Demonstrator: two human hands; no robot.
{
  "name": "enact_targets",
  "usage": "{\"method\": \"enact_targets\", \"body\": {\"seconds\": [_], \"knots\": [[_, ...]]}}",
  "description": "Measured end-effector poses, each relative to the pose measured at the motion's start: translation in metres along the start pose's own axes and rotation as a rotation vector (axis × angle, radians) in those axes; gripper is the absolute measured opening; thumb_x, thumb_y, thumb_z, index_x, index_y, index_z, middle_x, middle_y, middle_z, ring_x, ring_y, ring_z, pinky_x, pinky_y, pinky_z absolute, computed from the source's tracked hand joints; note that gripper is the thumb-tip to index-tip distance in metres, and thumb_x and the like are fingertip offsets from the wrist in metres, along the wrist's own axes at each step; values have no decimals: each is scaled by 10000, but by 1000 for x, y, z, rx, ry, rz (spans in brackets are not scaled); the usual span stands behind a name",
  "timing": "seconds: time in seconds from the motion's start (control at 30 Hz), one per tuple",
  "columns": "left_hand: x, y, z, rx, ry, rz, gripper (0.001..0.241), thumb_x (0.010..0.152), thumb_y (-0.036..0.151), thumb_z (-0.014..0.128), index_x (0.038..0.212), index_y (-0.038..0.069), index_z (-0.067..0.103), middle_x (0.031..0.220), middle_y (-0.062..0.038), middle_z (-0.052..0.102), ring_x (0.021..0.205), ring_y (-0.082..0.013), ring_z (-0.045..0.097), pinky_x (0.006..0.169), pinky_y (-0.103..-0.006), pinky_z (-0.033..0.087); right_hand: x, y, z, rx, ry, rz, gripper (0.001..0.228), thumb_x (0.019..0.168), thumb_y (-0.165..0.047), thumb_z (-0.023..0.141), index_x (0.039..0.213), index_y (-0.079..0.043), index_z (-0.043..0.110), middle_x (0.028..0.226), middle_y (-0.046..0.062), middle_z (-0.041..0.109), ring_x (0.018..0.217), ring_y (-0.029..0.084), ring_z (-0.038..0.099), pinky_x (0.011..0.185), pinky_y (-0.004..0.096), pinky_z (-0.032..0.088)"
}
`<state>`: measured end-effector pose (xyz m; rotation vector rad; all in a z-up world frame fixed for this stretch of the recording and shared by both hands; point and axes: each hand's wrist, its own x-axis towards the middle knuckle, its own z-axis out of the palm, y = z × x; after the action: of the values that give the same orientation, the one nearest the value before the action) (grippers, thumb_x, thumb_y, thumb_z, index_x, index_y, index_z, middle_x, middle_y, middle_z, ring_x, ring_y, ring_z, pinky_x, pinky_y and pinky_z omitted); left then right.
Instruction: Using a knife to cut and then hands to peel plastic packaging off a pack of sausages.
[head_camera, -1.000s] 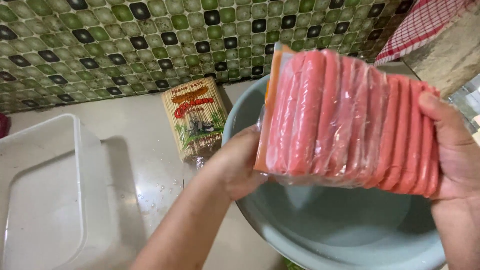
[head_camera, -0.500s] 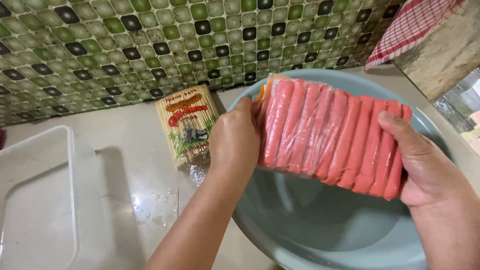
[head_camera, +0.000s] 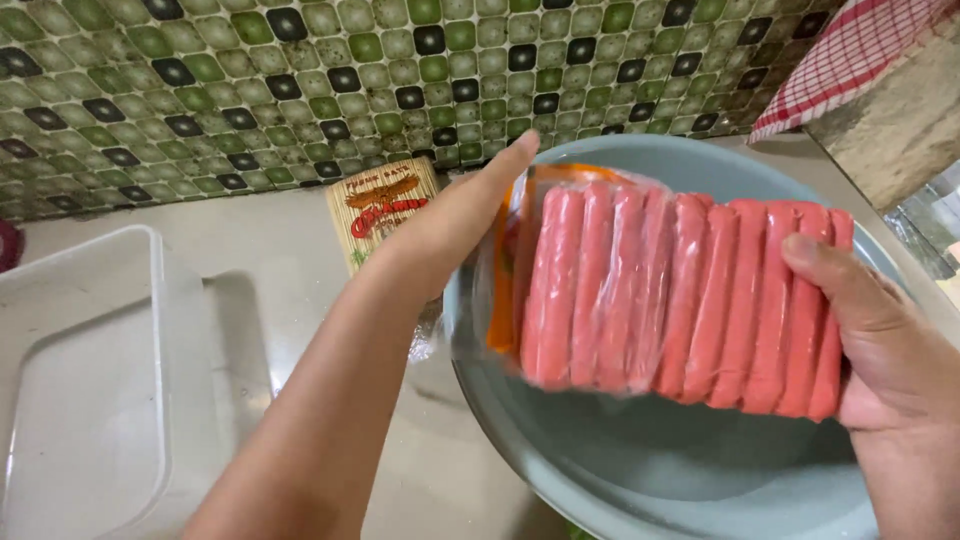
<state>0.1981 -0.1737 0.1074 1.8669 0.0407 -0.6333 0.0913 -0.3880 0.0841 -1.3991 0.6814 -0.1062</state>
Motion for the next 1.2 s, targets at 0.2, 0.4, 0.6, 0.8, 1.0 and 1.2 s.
{"method": "enact_targets", "body": {"seconds": [0.2, 0.4, 0.6, 0.8, 1.0, 1.2], "knots": [[26, -10, 4, -281, -177, -34, 403, 886, 515, 659, 792, 123, 655, 854, -69, 761, 800, -231, 727, 791, -383, 572, -7, -9, 7, 13, -20, 61, 565, 932, -308, 380, 1423, -85, 549, 1390, 99, 633, 1235, 279, 591, 1039, 502, 456], [31, -9, 16, -622, -170, 11, 282, 989, 392, 645, 861, 143, 617, 727, -62, 697, 609, -187, 657, 608, -356, 550, -13, -18, 13, 6, -13, 56, 591, 912, -304, 372, 1447, -115, 536, 1426, 86, 627, 1272, 281, 593, 1068, 509, 459], [10, 13, 20, -368, 302, 11, 1106, 549, 658, 520, 1489, 74, 507, 1191, -58, 761, 1113, -205, 714, 1095, -392, 466, -14, -9, 16, 74, 0, -3, 552, 881, -327, 449, 1381, -131, 577, 1358, 40, 665, 1207, 200, 621, 1025, 425, 487], [38, -5, 22, -737, 619, 535, 525, 811, 530, 681, 532, 157, 437, 432, 21, 444, 361, -119, 506, 379, -231, 397, -27, -14, 27, 110, 37, -20, 584, 831, -318, 478, 1376, -142, 590, 1378, 13, 676, 1240, 197, 645, 1024, 433, 513], [28, 17, 12, -900, 918, 554, 592, 753, 597, 614, 471, 185, 294, 424, 37, 311, 391, -97, 237, 416, -302, 237, -34, -21, 32, 139, 36, -102, 730, 730, -372, 486, 1423, -157, 572, 1414, 6, 678, 1267, 188, 660, 1036, 447, 551], [22, 33, -5, -1135, 908, 154, 600, 825, 647, 557, 590, 165, 289, 524, 46, 282, 457, -117, 237, 432, -343, 229, -33, -20, 35, 232, -35, -164, 717, 756, -423, 465, 1418, -164, 555, 1423, -4, 670, 1276, 144, 642, 1055, 387, 530]]}}
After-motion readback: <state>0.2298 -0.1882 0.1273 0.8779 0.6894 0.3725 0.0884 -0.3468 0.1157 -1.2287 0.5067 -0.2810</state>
